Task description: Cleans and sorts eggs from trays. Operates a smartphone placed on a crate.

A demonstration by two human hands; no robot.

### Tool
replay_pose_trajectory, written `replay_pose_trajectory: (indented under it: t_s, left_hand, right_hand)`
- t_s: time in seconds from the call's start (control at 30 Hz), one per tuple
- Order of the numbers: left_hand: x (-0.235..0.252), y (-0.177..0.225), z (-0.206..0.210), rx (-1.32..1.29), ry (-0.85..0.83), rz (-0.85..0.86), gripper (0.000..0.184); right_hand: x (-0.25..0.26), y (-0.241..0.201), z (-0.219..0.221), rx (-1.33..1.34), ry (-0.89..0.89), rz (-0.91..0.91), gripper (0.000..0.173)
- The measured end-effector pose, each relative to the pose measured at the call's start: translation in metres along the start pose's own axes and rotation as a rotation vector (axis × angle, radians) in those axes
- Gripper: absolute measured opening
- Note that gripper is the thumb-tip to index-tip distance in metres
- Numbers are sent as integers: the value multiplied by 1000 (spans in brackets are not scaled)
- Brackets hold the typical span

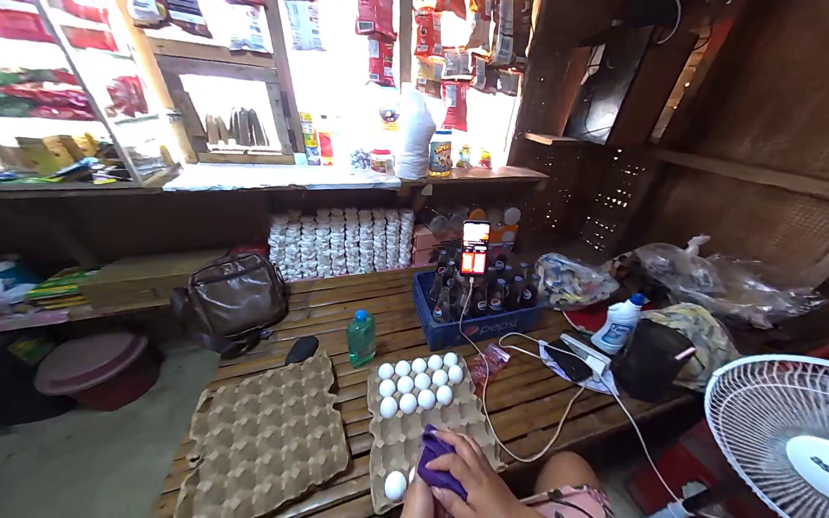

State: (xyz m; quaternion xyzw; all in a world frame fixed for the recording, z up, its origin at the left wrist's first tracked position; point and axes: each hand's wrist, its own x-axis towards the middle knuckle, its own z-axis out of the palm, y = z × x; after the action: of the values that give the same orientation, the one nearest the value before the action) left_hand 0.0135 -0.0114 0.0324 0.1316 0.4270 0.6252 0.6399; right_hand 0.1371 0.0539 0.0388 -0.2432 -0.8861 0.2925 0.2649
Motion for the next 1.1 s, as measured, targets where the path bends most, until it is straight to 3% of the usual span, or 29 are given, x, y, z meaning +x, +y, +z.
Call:
replay_pose_trajectory:
  t_s: [0.07, 0.13, 0.23, 0.3, 0.4, 0.5, 0.73, 1.1]
  left_hand:
    - [-28, 31, 33, 148, 121, -143, 43]
    - [-21, 16, 28, 253, 1, -95, 35]
    - [0, -12, 12, 259, -118, -90, 38]
    - [-4, -5, 19, 246, -116, -99, 47]
    - [-11, 4, 29, 237, -142, -52, 55]
    - [-17, 10, 37, 206, -139, -85, 60]
    - [-27, 11, 52, 52, 0, -198, 60]
    - [-19, -15, 50, -49, 121, -223, 60]
  right_hand:
    - [-2, 3, -10, 43, 14, -24, 28]
    - [-3, 8, -18, 112, 39, -20, 31]
    - [-8, 14, -20, 231, 122, 38, 32]
    - [-8, 15, -21, 314, 203, 79, 47]
    - [-7, 21, -22, 412, 335, 105, 86]
    - [-7, 24, -28, 522, 339, 112, 100]
    - [-10, 20, -40, 578, 73, 158, 58]
    - [-20, 29, -42, 491, -247, 346, 69]
